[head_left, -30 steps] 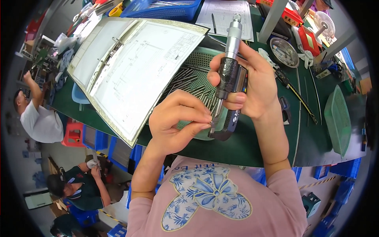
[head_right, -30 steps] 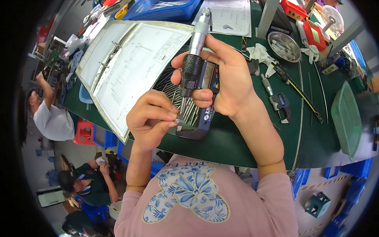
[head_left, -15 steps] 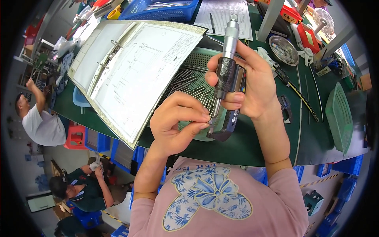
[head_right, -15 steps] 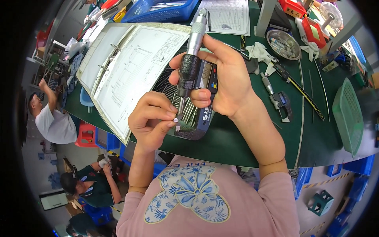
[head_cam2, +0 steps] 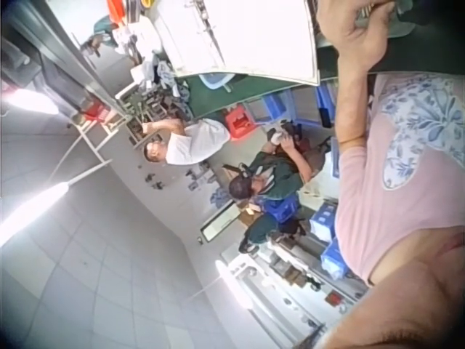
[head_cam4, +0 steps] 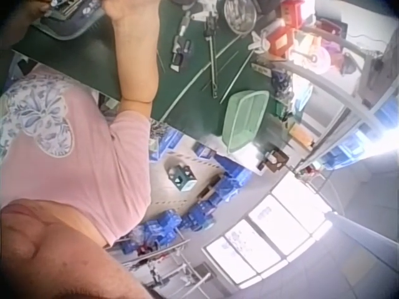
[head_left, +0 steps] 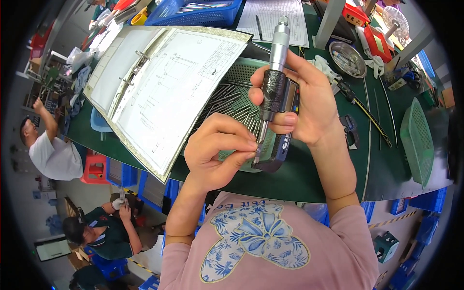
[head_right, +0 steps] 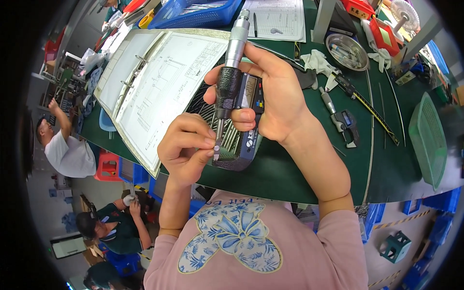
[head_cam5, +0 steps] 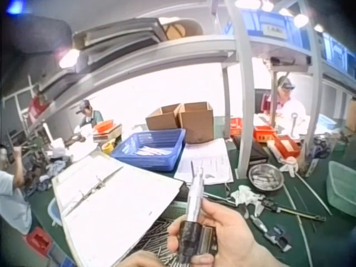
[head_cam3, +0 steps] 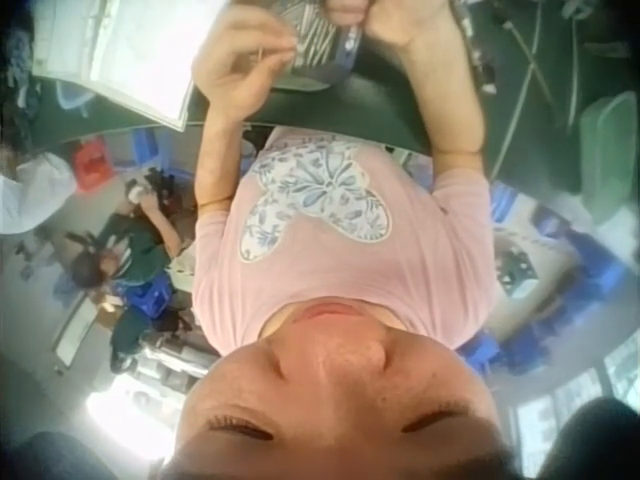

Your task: Using a digital micrometer to measure the diameter or length of small metal rods according to technical drawings.

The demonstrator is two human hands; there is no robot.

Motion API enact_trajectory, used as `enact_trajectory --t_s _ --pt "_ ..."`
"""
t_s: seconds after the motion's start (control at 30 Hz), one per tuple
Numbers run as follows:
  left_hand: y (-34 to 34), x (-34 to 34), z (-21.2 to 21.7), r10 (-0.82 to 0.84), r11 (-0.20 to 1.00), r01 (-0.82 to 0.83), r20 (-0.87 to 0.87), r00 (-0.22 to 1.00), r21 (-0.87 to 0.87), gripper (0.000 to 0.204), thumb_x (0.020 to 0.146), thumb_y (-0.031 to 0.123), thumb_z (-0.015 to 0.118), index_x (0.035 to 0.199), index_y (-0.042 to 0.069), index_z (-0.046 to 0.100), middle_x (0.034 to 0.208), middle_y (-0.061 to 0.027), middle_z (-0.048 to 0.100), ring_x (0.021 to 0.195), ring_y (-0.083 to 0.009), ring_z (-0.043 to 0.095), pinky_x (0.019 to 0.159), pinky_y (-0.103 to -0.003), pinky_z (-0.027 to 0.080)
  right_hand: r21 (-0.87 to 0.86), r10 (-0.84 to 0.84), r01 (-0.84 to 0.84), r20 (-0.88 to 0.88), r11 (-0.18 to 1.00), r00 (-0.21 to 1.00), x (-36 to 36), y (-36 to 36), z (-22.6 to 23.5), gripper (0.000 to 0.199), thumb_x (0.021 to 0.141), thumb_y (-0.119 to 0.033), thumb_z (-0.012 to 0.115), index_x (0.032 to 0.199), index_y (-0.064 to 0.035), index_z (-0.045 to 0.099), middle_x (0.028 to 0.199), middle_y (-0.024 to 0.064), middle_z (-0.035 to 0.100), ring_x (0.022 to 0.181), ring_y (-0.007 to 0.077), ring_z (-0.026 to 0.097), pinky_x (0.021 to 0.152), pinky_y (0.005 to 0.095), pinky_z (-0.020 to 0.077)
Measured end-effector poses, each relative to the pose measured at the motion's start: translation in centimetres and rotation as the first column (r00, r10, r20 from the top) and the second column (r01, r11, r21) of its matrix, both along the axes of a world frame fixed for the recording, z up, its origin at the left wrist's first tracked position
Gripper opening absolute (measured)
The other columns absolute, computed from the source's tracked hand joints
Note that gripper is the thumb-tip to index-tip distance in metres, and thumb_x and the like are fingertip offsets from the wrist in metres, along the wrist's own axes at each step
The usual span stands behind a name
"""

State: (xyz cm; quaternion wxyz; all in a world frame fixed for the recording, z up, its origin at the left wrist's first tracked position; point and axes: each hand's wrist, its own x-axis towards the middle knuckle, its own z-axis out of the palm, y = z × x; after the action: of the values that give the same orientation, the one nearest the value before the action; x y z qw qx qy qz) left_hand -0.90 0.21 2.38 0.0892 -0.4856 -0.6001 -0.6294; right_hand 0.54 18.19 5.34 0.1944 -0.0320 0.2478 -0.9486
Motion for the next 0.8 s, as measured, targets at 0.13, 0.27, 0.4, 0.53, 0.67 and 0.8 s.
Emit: enact_trajectory --t_s 0.13,0.27,0.4,0.53,0.67,0.8 --pt "0.05 0.03 0.01 -0.005 1.000 0.005 -0.007 1.000 0.005 0.017 0.062 -0.003 0.067 0.076 0.004 0.060 0.075 -0.0070 0.058 0.067 -0.0171 0.054 0.058 -0.025 0.042 0.013 -0.019 0.019 0.012 1.000 1.000 0.10 -0.24 0.26 0.058 0.084 -0.049 0.032 0.089 0.0045 0.055 0.074 0.0169 0.059 0.036 0.0118 0.041 0.031 0.0199 0.0306" --pt "-0.02 -0.01 -0.24 0.011 1.000 -0.011 -0.022 1.000 -0.006 0.017 0.061 -0.003 0.066 0.075 0.005 0.060 0.075 -0.0064 0.058 0.066 -0.0173 0.054 0.058 -0.026 0.041 0.076 -0.070 0.069 0.015 0.995 0.997 0.09 -0.65 0.24 0.061 0.080 -0.054 0.040 0.083 0.0050 0.057 0.069 0.0157 0.060 0.034 0.0102 0.042 0.030 0.0184 0.0296" --pt "0.06 -0.20 -0.39 -0.002 1.000 0.001 -0.051 0.999 -0.010 0.018 0.060 -0.003 0.066 0.075 0.005 0.060 0.075 -0.0061 0.057 0.066 -0.0176 0.053 0.057 -0.027 0.041 0.116 -0.107 0.108 -0.015 0.987 0.994 0.15 -0.84 0.30 0.063 0.078 -0.056 0.044 0.079 0.0049 0.058 0.066 0.0146 0.060 0.032 0.0094 0.040 0.028 0.0186 0.0289" --pt "0.06 -0.06 -0.15 -0.007 1.000 0.006 -0.039 0.999 -0.025 0.018 0.060 -0.003 0.066 0.075 0.005 0.060 0.074 -0.0063 0.057 0.066 -0.0184 0.054 0.057 -0.027 0.041 0.093 -0.108 0.107 0.001 0.990 0.994 0.25 -0.76 0.52 0.062 0.077 -0.056 0.045 0.078 0.0053 0.058 0.065 0.0152 0.059 0.031 0.0107 0.040 0.028 0.0191 0.0292" --pt "0.03 -0.26 -0.29 0.025 0.999 -0.028 -0.072 0.997 -0.034 0.019 0.059 -0.004 0.065 0.075 0.004 0.059 0.075 -0.0081 0.057 0.066 -0.0194 0.054 0.058 -0.028 0.041 0.061 -0.094 0.092 0.024 0.994 0.995 0.16 -0.75 0.46 0.062 0.075 -0.056 0.048 0.077 0.0055 0.058 0.064 0.0156 0.059 0.031 0.0119 0.040 0.028 0.0197 0.0299" --pt "-0.04 -0.08 -0.09 0.055 0.996 -0.061 -0.099 0.994 -0.058 0.021 0.059 -0.007 0.063 0.077 0.002 0.058 0.076 -0.0091 0.056 0.068 -0.0207 0.055 0.060 -0.029 0.043 0.140 -0.113 0.110 0.007 0.984 0.994 0.23 -0.73 0.53 0.065 0.077 -0.058 0.041 0.079 0.0048 0.058 0.066 0.0156 0.058 0.033 0.0128 0.042 0.028 0.0191 0.0304"
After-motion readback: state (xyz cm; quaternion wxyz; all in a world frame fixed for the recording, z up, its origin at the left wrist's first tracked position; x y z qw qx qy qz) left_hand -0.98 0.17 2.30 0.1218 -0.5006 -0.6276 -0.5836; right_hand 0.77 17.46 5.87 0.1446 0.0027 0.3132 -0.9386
